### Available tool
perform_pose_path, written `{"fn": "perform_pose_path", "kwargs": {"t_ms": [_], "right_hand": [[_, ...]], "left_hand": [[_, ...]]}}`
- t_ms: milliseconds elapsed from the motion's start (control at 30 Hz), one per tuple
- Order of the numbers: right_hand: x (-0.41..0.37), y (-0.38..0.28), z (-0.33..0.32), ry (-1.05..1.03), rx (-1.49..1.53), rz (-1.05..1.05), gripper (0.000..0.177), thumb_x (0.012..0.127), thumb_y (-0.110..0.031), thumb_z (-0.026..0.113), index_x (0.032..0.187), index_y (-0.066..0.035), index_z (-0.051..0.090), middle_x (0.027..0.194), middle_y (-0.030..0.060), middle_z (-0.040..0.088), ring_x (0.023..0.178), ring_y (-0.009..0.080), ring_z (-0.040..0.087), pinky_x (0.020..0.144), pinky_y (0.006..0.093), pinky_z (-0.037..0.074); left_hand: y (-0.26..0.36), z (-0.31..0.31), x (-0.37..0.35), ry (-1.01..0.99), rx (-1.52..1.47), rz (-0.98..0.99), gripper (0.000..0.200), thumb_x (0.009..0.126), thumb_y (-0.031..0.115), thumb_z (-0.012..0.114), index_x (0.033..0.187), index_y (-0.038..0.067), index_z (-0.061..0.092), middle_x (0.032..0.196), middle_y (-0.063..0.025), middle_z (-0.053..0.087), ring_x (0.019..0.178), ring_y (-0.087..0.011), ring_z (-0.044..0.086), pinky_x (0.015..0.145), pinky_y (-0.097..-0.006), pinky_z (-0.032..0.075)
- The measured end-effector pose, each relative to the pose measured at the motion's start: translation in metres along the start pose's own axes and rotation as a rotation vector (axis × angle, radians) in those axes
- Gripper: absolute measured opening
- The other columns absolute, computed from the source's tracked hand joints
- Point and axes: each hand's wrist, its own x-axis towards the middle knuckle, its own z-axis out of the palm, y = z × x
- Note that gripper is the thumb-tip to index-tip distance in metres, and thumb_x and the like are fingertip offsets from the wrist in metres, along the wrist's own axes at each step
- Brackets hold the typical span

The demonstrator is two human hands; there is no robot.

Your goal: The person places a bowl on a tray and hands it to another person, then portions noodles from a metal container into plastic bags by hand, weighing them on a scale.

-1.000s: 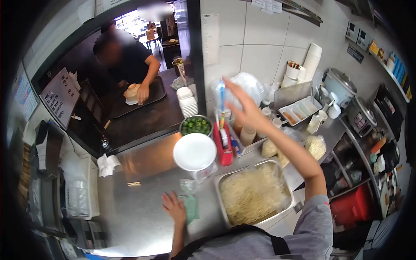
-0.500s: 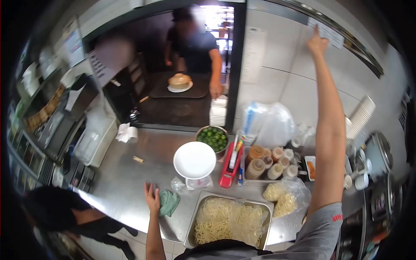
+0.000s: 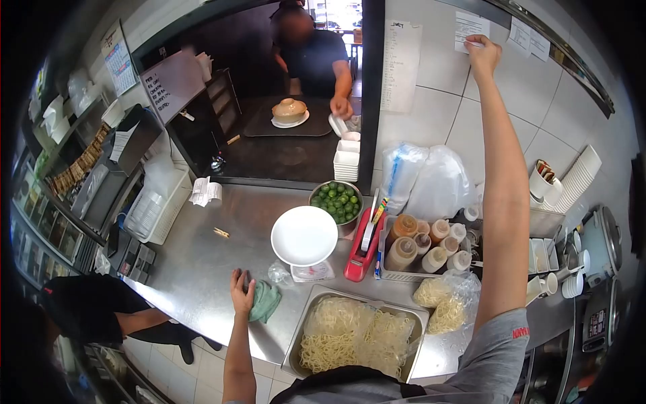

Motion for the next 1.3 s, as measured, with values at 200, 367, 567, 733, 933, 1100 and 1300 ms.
{"fn": "perform_pose_path", "kwargs": {"t_ms": [200,367,567,733,933,1100,1300], "right_hand": [[-0.008,-0.032,-0.020,0.045,0.044,-0.248,0.030,0.073,-0.003,0.055,0.094,-0.018,0.069,0.109,0.0096,0.053,0.100,0.0288,0.052,0.086,0.0363,0.043],[-0.005,-0.064,-0.006,-0.287,0.348,-0.163,0.035,0.080,-0.002,0.048,0.105,-0.019,0.066,0.109,0.0081,0.059,0.096,0.0253,0.058,0.080,0.0310,0.045],[0.023,-0.089,0.066,-0.053,0.402,0.076,0.027,0.067,0.004,0.050,0.081,-0.005,0.071,0.083,0.0167,0.068,0.081,0.0257,0.065,0.075,0.0314,0.050],[0.070,-0.108,0.088,-0.056,0.440,0.137,0.023,0.067,0.004,0.053,0.078,-0.007,0.070,0.081,0.0157,0.067,0.081,0.0254,0.065,0.072,0.0307,0.051],[0.044,-0.096,0.038,0.230,0.241,-0.015,0.014,0.080,-0.013,0.059,0.092,-0.007,0.064,0.096,0.0170,0.063,0.091,0.0302,0.059,0.078,0.0388,0.046],[0.050,0.003,-0.014,0.864,0.051,0.579,0.023,0.086,-0.020,0.048,0.088,-0.002,0.062,0.104,0.0239,0.051,0.101,0.0360,0.049,0.085,0.0413,0.040],[0.006,0.072,-0.023,0.235,-0.392,0.209,0.042,0.078,-0.020,0.063,0.119,-0.029,0.058,0.131,0.0221,0.024,0.118,0.0391,0.030,0.095,0.0459,0.034]], "left_hand": [[-0.001,0.001,0.000,-0.007,0.038,0.011,0.040,0.083,0.027,0.062,0.114,0.002,0.060,0.133,-0.0214,0.044,0.129,-0.0366,0.034,0.107,-0.0427,0.026],[-0.002,0.000,-0.002,-0.007,0.021,0.007,0.039,0.082,0.025,0.063,0.113,0.002,0.061,0.132,-0.0217,0.045,0.128,-0.0367,0.035,0.107,-0.0424,0.026],[-0.002,0.000,-0.001,0.003,0.011,0.027,0.037,0.082,0.025,0.063,0.112,0.002,0.061,0.131,-0.0221,0.045,0.127,-0.0372,0.036,0.106,-0.0423,0.028],[-0.002,0.001,0.000,0.010,0.024,0.023,0.037,0.083,0.026,0.062,0.111,0.002,0.061,0.130,-0.0227,0.046,0.126,-0.0378,0.037,0.105,-0.0423,0.029],[-0.007,0.002,0.000,0.000,0.002,0.047,0.038,0.084,0.026,0.062,0.112,0.001,0.061,0.130,-0.0231,0.046,0.126,-0.0376,0.037,0.106,-0.0419,0.028],[-0.004,0.002,0.002,0.006,0.004,0.041,0.038,0.084,0.026,0.061,0.112,0.001,0.061,0.130,-0.0231,0.047,0.126,-0.0376,0.037,0.106,-0.0419,0.028],[-0.008,0.004,0.000,0.000,0.023,0.057,0.039,0.084,0.027,0.061,0.112,0.000,0.060,0.130,-0.0232,0.046,0.126,-0.0382,0.038,0.105,-0.0430,0.029]]}}
